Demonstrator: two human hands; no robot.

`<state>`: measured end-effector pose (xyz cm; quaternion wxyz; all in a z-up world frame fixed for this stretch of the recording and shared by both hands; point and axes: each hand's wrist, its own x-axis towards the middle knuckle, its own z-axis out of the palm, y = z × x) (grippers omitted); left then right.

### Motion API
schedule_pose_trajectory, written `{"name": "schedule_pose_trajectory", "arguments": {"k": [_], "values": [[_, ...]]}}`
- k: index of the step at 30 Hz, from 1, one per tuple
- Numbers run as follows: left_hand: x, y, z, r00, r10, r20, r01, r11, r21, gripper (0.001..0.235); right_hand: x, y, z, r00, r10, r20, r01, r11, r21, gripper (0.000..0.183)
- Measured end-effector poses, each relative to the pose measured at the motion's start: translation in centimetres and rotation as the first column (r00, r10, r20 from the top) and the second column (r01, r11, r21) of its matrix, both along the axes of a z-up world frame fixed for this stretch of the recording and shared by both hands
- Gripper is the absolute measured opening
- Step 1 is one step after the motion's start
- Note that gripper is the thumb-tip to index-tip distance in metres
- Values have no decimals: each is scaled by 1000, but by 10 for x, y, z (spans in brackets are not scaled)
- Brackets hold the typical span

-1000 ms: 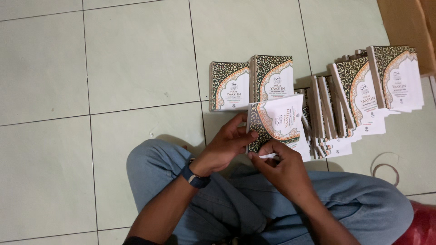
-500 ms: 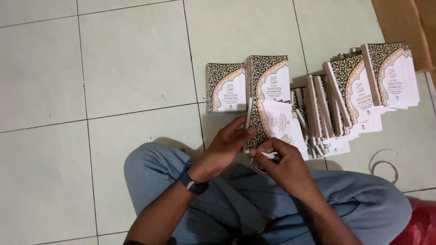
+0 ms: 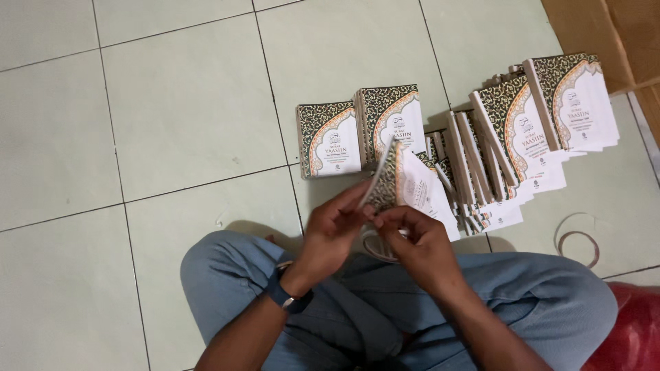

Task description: The person sits on the floor and repeatedly picks up small books, wraps a strip of adhesive tape around the spine, and places the finished book into a growing stack. The person handles the books one at a time and uses a roll of tape to secure each spine.

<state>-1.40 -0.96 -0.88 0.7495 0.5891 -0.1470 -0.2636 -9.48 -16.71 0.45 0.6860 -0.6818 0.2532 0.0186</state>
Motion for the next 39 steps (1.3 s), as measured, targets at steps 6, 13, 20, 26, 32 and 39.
{"name": "schedule_pose_trajectory", "arguments": {"k": [6,13,20,26,32,39], "values": [[10,12,46,963,74,260,-99,992,84,54,-2,15,35,999,5,-47,8,961,275,31],[8,21,73,950,68,305,-154,951,268,41,3,9,49,983,79,-166,-25,952,306,56],[22,31,78,945,255,207,-273,960,65,40,3,0,40,978,59,-201,8,948,318,15],[32,36,76,903,426,58,-422,904,-63,55,4,4,35,959,72,-274,-7,972,234,21],[34,39,77,885,465,30,-461,883,-87,59,4,9,29,960,64,-273,-16,985,173,32],[34,40,79,889,456,46,-448,885,-129,57,7,9,32,967,80,-243,-87,996,-18,26]]}}
